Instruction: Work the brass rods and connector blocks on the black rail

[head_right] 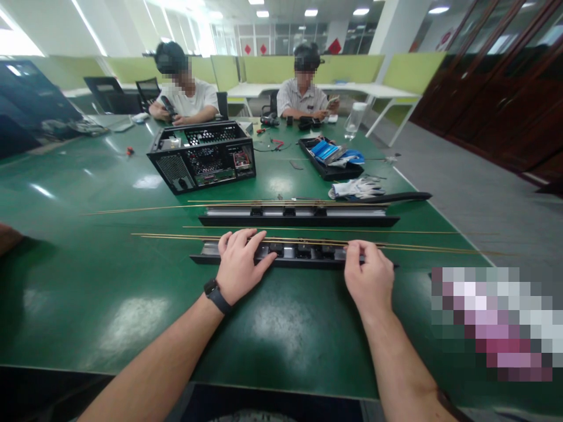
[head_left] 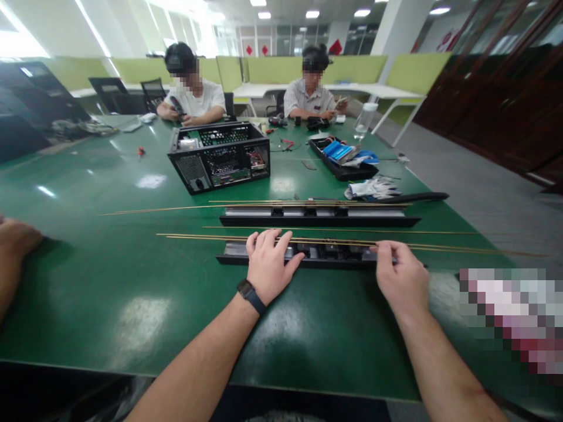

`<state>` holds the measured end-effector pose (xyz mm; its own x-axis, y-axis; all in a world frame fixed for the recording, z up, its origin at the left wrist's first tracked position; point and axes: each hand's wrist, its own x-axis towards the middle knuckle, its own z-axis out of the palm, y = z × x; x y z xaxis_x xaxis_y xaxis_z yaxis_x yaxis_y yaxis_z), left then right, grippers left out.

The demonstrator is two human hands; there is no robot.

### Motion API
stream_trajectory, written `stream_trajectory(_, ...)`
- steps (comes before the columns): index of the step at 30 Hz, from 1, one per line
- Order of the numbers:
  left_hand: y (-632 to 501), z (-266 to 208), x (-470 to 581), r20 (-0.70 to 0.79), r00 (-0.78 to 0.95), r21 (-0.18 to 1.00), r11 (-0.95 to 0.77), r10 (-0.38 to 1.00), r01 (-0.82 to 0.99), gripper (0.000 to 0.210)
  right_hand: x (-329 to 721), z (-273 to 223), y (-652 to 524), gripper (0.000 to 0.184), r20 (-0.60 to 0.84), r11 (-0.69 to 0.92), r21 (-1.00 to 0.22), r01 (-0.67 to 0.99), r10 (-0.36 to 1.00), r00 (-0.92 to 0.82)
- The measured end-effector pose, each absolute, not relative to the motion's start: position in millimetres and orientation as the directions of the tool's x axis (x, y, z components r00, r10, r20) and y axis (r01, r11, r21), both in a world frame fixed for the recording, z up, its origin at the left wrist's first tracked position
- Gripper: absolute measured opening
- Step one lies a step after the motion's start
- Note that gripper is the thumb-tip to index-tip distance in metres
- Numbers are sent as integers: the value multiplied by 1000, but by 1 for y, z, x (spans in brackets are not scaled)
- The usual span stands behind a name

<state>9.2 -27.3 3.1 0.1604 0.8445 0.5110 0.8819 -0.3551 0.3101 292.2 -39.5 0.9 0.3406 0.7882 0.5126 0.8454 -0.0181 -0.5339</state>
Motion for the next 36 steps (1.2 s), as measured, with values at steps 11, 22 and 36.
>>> stream_trajectory(11, -27, 3, 10, 518, 157, 299, -349, 841, 888, 46, 285, 3, -41, 35, 530, 100, -522, 847, 816, 231)
stream_trajectory(22, -26, 2, 9, 527, 159, 302, -359, 835, 883, 45, 301, -1, -36, 34, 479, -162, -545, 822, 745, 464)
stream_trajectory(36, -27, 2, 9, 521, 155, 308, -353, 840, 883, 45, 290, -1, -40, 32, 515, 36, -558, 829, 798, 312)
